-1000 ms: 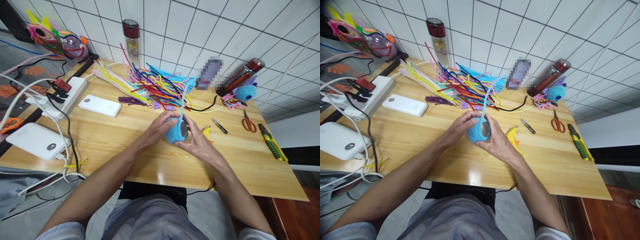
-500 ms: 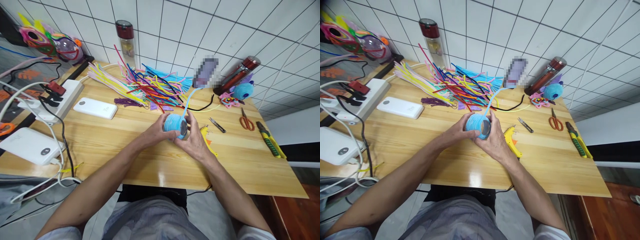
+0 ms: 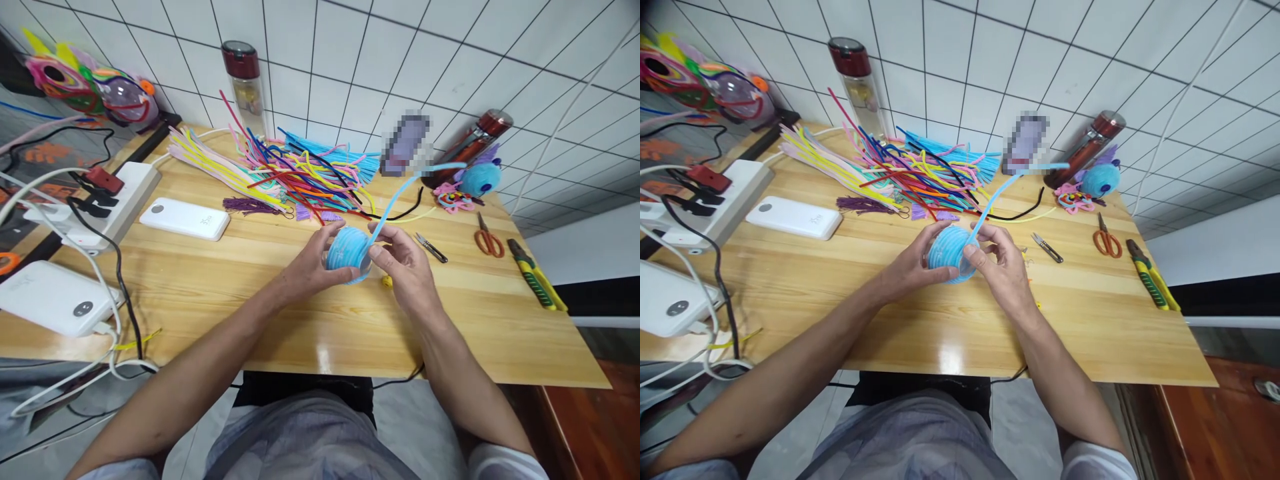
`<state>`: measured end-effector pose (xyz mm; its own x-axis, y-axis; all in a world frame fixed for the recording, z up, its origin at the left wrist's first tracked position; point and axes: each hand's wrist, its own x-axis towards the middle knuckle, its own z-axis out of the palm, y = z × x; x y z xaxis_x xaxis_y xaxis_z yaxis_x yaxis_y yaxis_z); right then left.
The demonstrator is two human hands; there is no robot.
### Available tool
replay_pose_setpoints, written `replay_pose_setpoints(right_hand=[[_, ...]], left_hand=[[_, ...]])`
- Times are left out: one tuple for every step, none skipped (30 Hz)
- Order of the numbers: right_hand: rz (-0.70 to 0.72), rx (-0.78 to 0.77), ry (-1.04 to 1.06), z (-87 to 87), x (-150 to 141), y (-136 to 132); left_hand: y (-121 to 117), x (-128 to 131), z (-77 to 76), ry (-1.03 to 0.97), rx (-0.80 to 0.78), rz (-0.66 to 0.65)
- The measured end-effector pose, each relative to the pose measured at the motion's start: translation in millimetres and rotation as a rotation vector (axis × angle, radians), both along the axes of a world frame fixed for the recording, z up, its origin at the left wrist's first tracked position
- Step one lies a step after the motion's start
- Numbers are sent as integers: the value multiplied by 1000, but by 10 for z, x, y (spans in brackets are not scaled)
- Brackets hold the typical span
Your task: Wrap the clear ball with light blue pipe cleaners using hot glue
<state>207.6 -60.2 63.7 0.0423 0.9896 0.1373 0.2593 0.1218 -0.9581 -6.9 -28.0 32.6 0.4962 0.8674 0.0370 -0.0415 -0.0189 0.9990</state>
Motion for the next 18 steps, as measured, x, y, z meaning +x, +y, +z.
replay_pose_setpoints(right_hand=[[18, -25, 28, -4, -5, 4], [31, -41, 58, -10, -11, 7], [40, -48, 84, -17, -16, 8], [45, -52, 103, -25, -19, 8], [48, -55, 115, -34, -19, 8], [48, -55, 122, -43, -17, 8], [46, -54, 125, -51, -13, 7], [43, -54, 128, -57, -9, 6], [37, -52, 133, -60, -5, 5], [27, -48, 139, -61, -3, 4], [18, -42, 142, -59, -3, 3], [9, -33, 143, -55, -7, 1], [1, -23, 142, -50, -13, 0], [-5, -11, 138, -44, -20, -1], [-10, -2, 132, -38, -29, -3], [-13, 6, 125, -33, -38, -4], [-16, 12, 117, -28, -46, -6], [-19, 16, 107, -25, -53, -9]], left_hand=[[-1, 0, -11, 8, 20, 3], [-1, -1, -19, 17, 36, 4], [-1, -2, -25, 26, 48, 4], [-1, -4, -27, 33, 52, 3], [-2, -5, -27, 37, 50, 0], [-4, -6, -24, 38, 44, -3], [-6, -6, -19, 35, 37, -4], [-9, -5, -13, 30, 29, -4], [-12, -4, -7, 21, 20, -5], [-15, -3, -1, 12, 12, -7], [-17, -1, 5, 3, 7, -6], [-18, 1, 9, -4, 3, -7], [-19, 2, 12, -9, 0, -9], [-19, 3, 14, -12, -1, -12], [-19, 3, 15, -14, 0, -15], [-18, 3, 15, -17, 1, -17], [-18, 3, 14, -19, 2, -18], [-19, 3, 13, -20, 2, -17]])
